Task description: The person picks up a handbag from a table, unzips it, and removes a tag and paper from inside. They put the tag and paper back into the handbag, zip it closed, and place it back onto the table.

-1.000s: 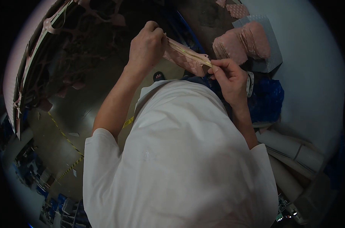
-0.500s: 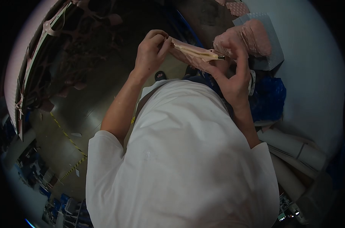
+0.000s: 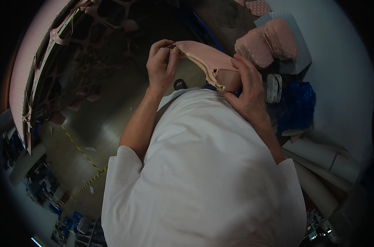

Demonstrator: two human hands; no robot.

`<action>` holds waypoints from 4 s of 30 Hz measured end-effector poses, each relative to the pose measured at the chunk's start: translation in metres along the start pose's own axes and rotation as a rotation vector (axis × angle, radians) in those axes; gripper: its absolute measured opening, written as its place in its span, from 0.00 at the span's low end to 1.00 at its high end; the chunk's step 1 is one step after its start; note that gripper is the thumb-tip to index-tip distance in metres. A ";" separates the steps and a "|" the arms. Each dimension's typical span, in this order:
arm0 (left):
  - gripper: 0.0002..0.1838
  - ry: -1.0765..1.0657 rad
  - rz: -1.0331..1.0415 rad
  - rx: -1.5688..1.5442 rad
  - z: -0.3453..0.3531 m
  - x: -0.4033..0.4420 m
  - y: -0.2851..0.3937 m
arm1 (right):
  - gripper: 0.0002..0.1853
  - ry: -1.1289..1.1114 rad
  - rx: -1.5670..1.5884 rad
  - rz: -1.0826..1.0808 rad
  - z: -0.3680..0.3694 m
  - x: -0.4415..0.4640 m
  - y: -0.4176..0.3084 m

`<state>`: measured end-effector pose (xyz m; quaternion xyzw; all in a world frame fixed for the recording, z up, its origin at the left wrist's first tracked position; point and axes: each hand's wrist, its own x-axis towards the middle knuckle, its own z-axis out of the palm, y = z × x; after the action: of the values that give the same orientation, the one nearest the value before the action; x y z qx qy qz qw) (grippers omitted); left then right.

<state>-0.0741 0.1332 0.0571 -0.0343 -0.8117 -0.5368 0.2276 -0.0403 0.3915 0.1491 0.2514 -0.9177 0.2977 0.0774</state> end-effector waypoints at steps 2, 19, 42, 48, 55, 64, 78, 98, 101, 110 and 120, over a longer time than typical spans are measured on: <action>0.07 -0.074 -0.050 0.045 -0.002 -0.002 0.002 | 0.41 0.024 0.039 0.027 0.002 -0.001 0.000; 0.38 -0.503 -0.756 -0.878 0.003 -0.002 0.023 | 0.27 0.277 1.267 0.810 0.015 -0.005 0.061; 0.31 -0.513 -0.709 -0.802 0.022 0.009 0.013 | 0.31 0.096 1.578 1.371 0.027 -0.054 0.064; 0.32 -0.537 -0.715 -0.649 0.026 0.019 0.016 | 0.31 -0.021 1.612 1.418 0.026 -0.069 0.069; 0.39 -0.572 -0.801 -0.890 0.027 0.011 0.031 | 0.28 0.160 1.313 1.003 0.016 -0.061 0.066; 0.45 -0.711 -0.774 -0.800 0.067 -0.009 0.068 | 0.35 0.187 1.079 0.657 -0.049 -0.101 0.092; 0.45 -0.897 -0.711 -0.641 0.089 -0.001 0.046 | 0.32 -0.014 0.941 0.935 -0.076 -0.116 0.079; 0.31 -0.738 -0.637 0.545 0.005 -0.228 -0.154 | 0.20 0.607 0.436 1.437 0.051 -0.419 0.194; 0.30 -0.740 -0.598 0.587 -0.006 -0.250 -0.191 | 0.20 0.640 0.320 1.424 0.040 -0.403 0.228; 0.31 -0.667 -0.536 0.540 0.000 -0.234 -0.175 | 0.28 0.087 0.042 1.554 0.079 -0.413 0.299; 0.21 -0.731 -0.699 0.321 0.033 -0.214 -0.081 | 0.14 -0.170 0.730 1.561 0.124 -0.412 0.234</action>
<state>0.0816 0.1686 -0.1101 0.0885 -0.8730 -0.4028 -0.2605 0.1967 0.6530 -0.1901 -0.4200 -0.6775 0.5219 -0.3035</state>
